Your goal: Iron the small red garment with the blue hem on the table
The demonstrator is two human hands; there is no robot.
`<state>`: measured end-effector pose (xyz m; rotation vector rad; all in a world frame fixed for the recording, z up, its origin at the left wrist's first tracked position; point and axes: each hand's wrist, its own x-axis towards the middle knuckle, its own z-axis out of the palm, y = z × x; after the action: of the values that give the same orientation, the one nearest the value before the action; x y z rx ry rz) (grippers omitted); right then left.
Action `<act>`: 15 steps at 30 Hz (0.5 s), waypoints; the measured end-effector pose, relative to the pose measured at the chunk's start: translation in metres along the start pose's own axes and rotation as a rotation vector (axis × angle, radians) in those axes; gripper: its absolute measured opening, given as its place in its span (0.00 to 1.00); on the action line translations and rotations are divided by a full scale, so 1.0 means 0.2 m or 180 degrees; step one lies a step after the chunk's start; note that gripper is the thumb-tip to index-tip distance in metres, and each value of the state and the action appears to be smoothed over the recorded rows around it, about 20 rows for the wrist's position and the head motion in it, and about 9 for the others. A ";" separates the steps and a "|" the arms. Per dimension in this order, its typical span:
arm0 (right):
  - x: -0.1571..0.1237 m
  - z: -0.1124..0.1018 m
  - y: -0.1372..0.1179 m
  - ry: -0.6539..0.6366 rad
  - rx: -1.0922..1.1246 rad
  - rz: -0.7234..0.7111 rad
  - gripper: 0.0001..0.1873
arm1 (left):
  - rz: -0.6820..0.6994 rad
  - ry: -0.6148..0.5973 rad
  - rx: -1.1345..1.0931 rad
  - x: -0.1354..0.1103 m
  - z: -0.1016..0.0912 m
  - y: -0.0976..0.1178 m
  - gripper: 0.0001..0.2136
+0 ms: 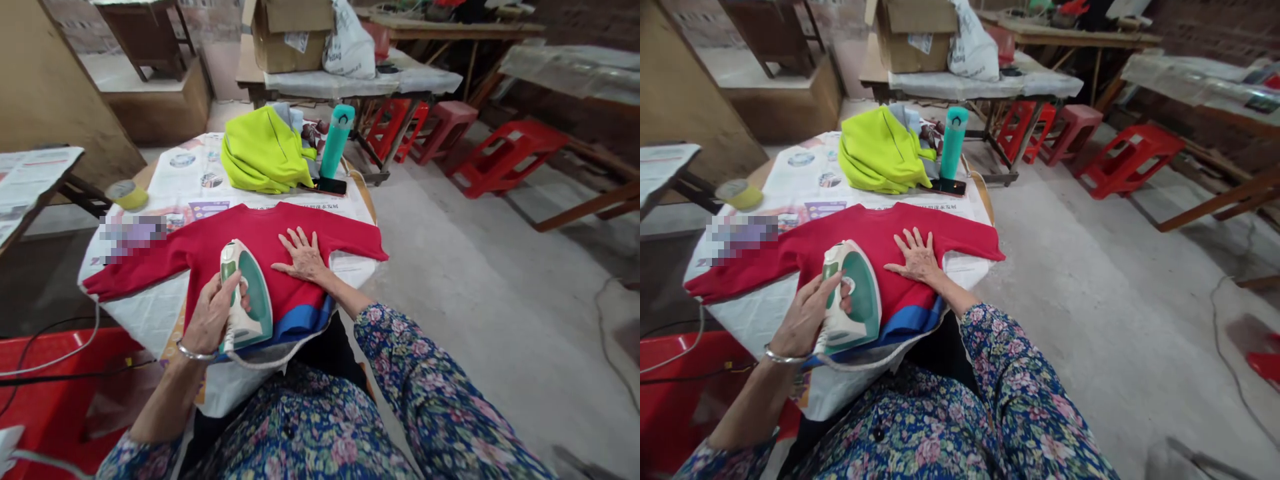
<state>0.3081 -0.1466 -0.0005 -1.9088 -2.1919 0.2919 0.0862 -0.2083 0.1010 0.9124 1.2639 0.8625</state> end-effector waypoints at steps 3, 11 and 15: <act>0.00 -0.03 0.01 -0.0159 0.0024 -0.0110 0.58 | -0.0049 -0.0123 0.0243 -0.02 -0.01 0.01 0.22; -0.27 -0.03 0.10 -0.0663 0.0095 -0.0867 0.71 | -0.0095 -0.0287 0.0445 0.04 -0.02 0.10 0.17; -0.36 -0.04 0.17 -0.0755 0.0131 -0.0807 0.77 | 0.0004 -0.0520 0.0526 0.05 0.00 0.15 0.19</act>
<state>0.3515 -0.2132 -0.0050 -1.6226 -2.5253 0.5367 0.0869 -0.1869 0.1238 1.0928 1.2048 0.6769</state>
